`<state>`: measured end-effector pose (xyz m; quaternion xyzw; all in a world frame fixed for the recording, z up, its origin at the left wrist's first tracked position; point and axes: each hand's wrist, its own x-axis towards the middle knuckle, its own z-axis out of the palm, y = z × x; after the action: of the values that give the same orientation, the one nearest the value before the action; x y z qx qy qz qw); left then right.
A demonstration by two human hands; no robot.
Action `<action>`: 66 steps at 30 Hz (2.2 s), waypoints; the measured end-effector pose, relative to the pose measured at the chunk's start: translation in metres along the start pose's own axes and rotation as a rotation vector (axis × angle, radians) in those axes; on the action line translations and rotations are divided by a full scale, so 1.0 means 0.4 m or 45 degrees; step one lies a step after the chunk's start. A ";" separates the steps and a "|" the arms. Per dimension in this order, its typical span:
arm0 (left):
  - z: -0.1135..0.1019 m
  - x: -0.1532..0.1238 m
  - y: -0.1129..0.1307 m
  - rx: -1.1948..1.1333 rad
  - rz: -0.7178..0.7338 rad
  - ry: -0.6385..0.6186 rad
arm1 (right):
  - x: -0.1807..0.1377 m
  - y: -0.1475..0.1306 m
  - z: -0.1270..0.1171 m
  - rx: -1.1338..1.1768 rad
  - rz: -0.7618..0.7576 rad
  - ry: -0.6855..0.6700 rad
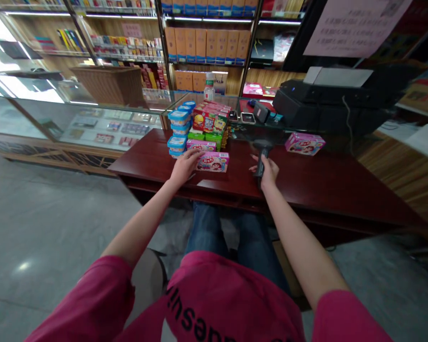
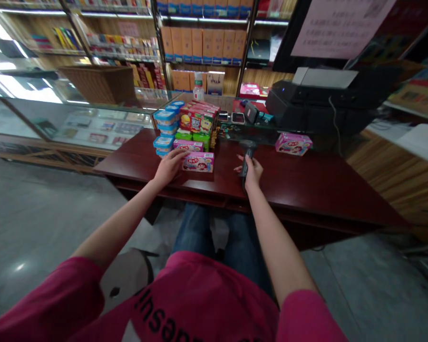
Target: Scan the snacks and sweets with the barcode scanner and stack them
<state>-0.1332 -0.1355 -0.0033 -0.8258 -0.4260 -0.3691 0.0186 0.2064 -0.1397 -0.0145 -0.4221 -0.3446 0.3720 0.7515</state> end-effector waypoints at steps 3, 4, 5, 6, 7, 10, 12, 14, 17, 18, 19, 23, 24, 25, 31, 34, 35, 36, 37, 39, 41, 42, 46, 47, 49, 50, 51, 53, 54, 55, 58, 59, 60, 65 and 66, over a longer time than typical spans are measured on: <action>-0.033 -0.013 -0.011 0.216 -0.064 -0.017 | -0.010 0.000 0.005 -0.030 0.011 -0.016; -0.039 -0.015 -0.012 0.256 -0.084 -0.018 | -0.008 -0.002 0.003 -0.024 0.023 0.017; -0.042 -0.016 -0.013 0.281 -0.108 -0.018 | -0.003 -0.004 -0.001 -0.010 0.037 0.067; -0.043 -0.016 -0.014 0.300 -0.135 -0.018 | 0.001 -0.006 -0.005 0.010 0.053 0.123; -0.043 -0.015 -0.016 0.316 -0.164 -0.014 | 0.006 -0.008 -0.008 0.034 0.068 0.175; -0.035 -0.012 -0.025 0.353 -0.245 0.005 | 0.015 -0.014 -0.015 0.088 0.097 0.267; -0.029 -0.010 -0.032 0.372 -0.281 0.004 | 0.017 -0.015 -0.019 0.097 0.103 0.278; -0.026 -0.008 -0.036 0.392 -0.296 -0.002 | 0.021 -0.015 -0.024 0.096 0.101 0.275; -0.023 -0.008 -0.026 0.424 -0.286 0.012 | 0.046 -0.016 -0.048 0.095 0.085 0.266; -0.021 -0.007 -0.017 0.429 -0.269 0.013 | 0.062 -0.017 -0.062 0.092 0.073 0.271; -0.016 -0.003 -0.003 0.430 -0.242 0.008 | 0.080 -0.018 -0.079 0.087 0.056 0.283; 0.044 0.052 0.089 0.393 -0.005 -0.096 | 0.177 -0.037 -0.178 0.063 -0.052 0.365; 0.074 0.076 0.120 0.374 0.084 -0.138 | 0.203 -0.045 -0.209 0.052 -0.076 0.400; 0.110 0.105 0.154 0.354 0.177 -0.180 | 0.230 -0.053 -0.242 0.037 -0.094 0.442; 0.413 0.321 0.364 0.298 0.479 -0.303 | 0.389 -0.113 -0.461 -0.126 -0.215 0.649; 0.565 0.432 0.446 0.276 0.435 -0.262 | 0.463 -0.128 -0.554 -0.145 -0.258 0.689; 0.609 0.468 0.468 0.266 0.417 -0.233 | 0.483 -0.127 -0.577 -0.151 -0.273 0.715; 0.651 0.501 0.488 0.254 0.410 -0.206 | 0.500 -0.125 -0.594 -0.149 -0.282 0.735; 0.689 0.534 0.506 0.241 0.401 -0.171 | 0.512 -0.120 -0.606 -0.150 -0.283 0.758; 0.755 0.594 0.537 0.221 0.395 -0.099 | 0.524 -0.111 -0.614 -0.169 -0.275 0.752; 0.807 0.645 0.560 0.202 0.371 -0.042 | 0.521 -0.107 -0.608 -0.196 -0.270 0.699; 0.826 0.666 0.568 0.192 0.352 -0.033 | 0.517 -0.107 -0.601 -0.209 -0.270 0.673; 0.862 0.711 0.579 0.167 0.290 -0.107 | 0.507 -0.114 -0.579 -0.227 -0.272 0.649; 0.861 0.713 0.578 0.157 0.303 -0.133 | 0.508 -0.116 -0.578 -0.217 -0.268 0.674; 0.851 0.707 0.575 0.123 0.355 -0.179 | 0.511 -0.120 -0.580 -0.186 -0.266 0.737; 0.843 0.700 0.573 0.100 0.379 -0.200 | 0.509 -0.122 -0.582 -0.169 -0.267 0.765; 0.834 0.691 0.572 0.075 0.392 -0.216 | 0.505 -0.125 -0.583 -0.150 -0.268 0.784; 0.809 0.666 0.566 0.022 0.384 -0.228 | 0.486 -0.133 -0.584 -0.105 -0.269 0.811; 0.794 0.651 0.560 -0.004 0.364 -0.223 | 0.472 -0.138 -0.581 -0.088 -0.266 0.816; 0.776 0.635 0.551 -0.030 0.336 -0.212 | 0.454 -0.143 -0.576 -0.077 -0.260 0.809; 0.706 0.578 0.504 -0.085 0.224 -0.176 | 0.387 -0.163 -0.548 -0.076 -0.229 0.725; 0.679 0.559 0.483 -0.094 0.180 -0.164 | 0.362 -0.169 -0.533 -0.071 -0.215 0.677; 0.651 0.539 0.459 -0.099 0.134 -0.152 | 0.335 -0.175 -0.517 -0.059 -0.197 0.619; 0.531 0.462 0.337 -0.050 -0.116 -0.105 | 0.191 -0.183 -0.407 -0.070 0.028 0.156; 0.515 0.453 0.319 -0.036 -0.161 -0.100 | 0.164 -0.179 -0.384 -0.098 0.091 0.039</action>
<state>0.1466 -0.0207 -0.0036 -0.8112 -0.4725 -0.3430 -0.0332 0.3852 -0.1683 0.0004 -0.4682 -0.3320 0.3786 0.7261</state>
